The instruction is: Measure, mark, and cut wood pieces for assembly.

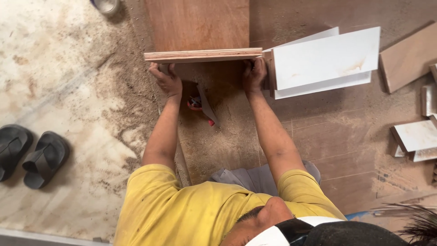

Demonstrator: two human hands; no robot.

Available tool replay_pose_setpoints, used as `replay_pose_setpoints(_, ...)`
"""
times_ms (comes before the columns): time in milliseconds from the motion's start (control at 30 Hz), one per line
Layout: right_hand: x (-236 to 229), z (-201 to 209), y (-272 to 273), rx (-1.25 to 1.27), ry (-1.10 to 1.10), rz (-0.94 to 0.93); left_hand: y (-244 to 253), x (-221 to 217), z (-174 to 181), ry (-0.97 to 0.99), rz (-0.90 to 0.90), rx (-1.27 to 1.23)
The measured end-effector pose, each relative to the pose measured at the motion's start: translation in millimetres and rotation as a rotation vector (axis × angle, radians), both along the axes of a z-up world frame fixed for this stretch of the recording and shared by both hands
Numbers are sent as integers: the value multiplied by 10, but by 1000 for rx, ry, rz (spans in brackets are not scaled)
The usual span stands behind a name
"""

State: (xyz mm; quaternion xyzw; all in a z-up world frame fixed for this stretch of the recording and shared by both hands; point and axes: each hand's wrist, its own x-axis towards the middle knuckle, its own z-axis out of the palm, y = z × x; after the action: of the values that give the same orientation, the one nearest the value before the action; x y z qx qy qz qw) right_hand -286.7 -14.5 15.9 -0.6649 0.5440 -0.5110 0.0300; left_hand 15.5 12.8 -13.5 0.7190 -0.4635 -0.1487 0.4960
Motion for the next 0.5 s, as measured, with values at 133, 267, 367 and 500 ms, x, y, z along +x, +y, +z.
replay_pose_setpoints(133, -87, -247, -22, 134, -25, -69, -20, 8, -99, -63, 30, -9)
replay_pose_setpoints(267, -38, -156, -20, 124, -70, -35, 9, 58, -95, -78, -44, -34)
replay_pose_setpoints(367, -15, -53, -15, 134, -37, -27, -2, 37, -62, -63, -43, -10)
replay_pose_setpoints(500, 42, 41, 19, 182, -37, -20, 36, 28, 159, -83, -90, -34)
